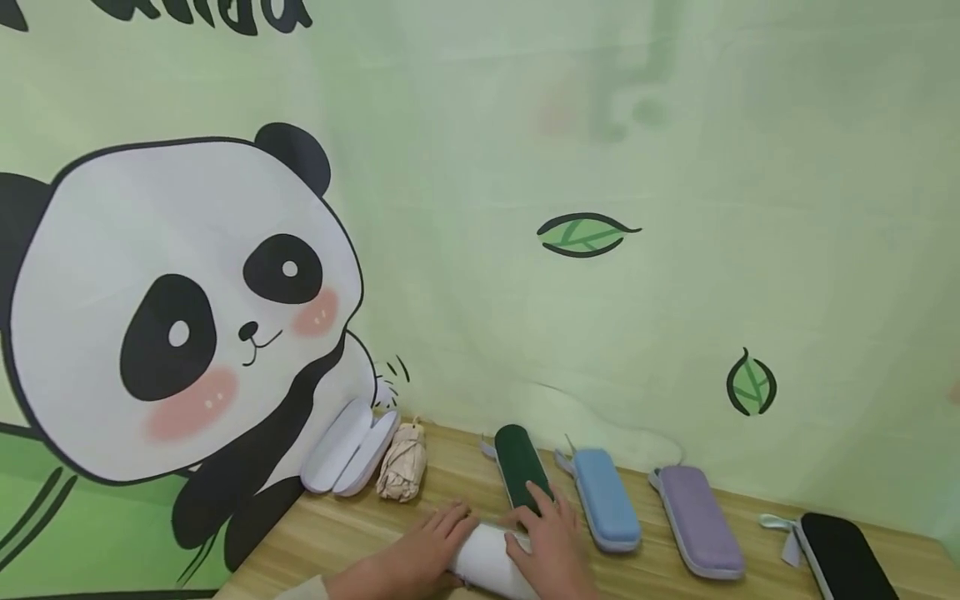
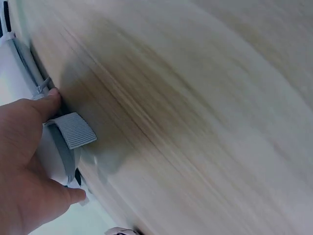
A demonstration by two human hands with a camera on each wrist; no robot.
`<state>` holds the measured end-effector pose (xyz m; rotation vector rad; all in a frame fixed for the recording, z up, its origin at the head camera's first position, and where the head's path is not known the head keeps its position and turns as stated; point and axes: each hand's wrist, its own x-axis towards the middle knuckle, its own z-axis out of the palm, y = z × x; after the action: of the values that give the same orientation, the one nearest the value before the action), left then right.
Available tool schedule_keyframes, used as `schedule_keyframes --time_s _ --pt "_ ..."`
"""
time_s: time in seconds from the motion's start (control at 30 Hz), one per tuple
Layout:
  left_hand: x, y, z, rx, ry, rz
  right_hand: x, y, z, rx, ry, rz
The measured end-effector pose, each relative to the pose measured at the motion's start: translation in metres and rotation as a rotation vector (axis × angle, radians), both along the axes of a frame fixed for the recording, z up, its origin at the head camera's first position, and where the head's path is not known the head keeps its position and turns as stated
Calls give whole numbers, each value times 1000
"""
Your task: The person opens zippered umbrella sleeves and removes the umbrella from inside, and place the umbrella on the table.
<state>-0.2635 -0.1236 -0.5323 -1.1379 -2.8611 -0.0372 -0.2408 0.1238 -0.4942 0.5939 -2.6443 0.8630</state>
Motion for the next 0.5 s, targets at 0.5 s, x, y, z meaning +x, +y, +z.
schedule_keyframes --time_s 0.5 --pt "1 15 13 -186 56 -63 9 52 -10 87 -98 -100"
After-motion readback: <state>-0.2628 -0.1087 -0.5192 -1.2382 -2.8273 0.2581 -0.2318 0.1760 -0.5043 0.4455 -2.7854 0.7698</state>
